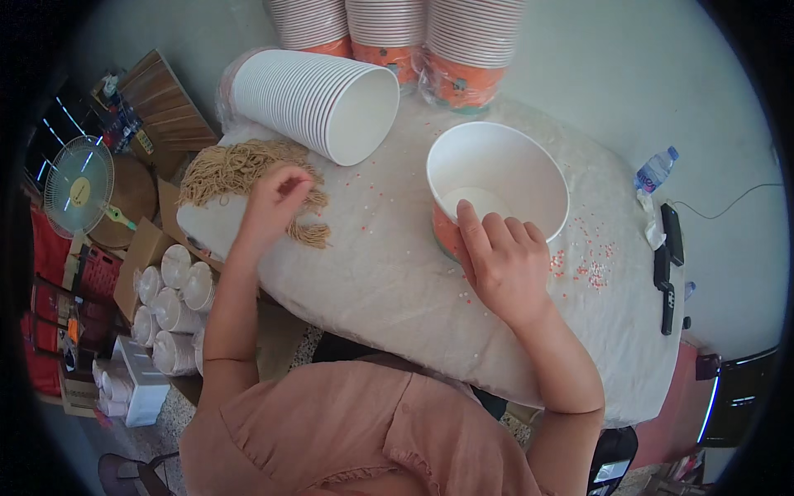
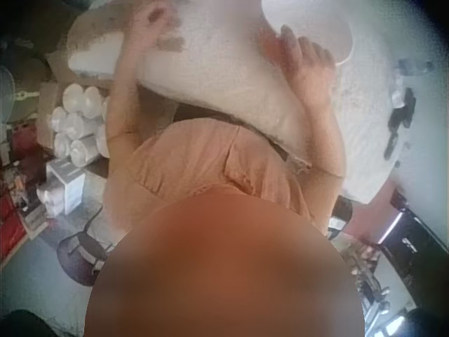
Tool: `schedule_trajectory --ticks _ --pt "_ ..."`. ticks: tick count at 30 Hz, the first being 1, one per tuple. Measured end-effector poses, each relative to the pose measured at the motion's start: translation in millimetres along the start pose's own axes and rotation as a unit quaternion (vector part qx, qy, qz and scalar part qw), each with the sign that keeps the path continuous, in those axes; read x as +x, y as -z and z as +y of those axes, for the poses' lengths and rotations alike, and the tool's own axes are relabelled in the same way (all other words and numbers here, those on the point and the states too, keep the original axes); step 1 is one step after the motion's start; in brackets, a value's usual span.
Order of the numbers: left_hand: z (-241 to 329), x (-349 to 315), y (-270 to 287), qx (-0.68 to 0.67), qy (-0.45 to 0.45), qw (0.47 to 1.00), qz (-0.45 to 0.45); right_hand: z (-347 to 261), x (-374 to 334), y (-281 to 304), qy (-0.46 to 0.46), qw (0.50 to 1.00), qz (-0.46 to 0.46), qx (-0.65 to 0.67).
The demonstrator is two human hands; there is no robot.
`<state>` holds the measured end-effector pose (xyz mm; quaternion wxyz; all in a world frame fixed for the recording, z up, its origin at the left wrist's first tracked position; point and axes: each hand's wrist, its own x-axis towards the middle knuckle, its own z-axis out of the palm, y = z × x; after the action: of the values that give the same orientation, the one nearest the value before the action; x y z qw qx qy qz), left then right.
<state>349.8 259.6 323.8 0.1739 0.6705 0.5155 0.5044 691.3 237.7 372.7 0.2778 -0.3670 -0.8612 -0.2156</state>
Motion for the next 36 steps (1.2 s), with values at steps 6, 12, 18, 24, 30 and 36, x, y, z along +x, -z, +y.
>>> schedule_trajectory --ticks 6,12,18,24,30,36 --pt "-13.3 -13.7 26.1 0.214 0.011 0.971 -0.110 1.9 -1.4 -4.4 0.012 0.999 0.028 -0.012" --pt "-14.0 -19.1 10.7 0.317 -0.039 0.940 -0.116 0.9 -2.8 -3.4 0.010 0.999 0.027 -0.014" --pt "-23.4 -18.6 2.8 0.346 -0.040 0.931 -0.107 0.3 -2.9 -2.6 0.011 1.000 0.024 -0.015" --pt "-25.6 -14.4 -1.1 0.347 -0.080 0.929 -0.099 3.0 -2.2 -3.9 0.010 1.000 0.023 -0.014" --pt "-13.6 -16.8 2.1 0.338 -0.115 0.933 -0.047 2.5 -3.6 -4.7 0.010 1.000 0.022 -0.020" --pt "24.9 -19.0 -19.7 0.293 -0.198 0.935 -0.011 2.1 -5.0 -4.6 0.009 0.999 0.028 -0.022"
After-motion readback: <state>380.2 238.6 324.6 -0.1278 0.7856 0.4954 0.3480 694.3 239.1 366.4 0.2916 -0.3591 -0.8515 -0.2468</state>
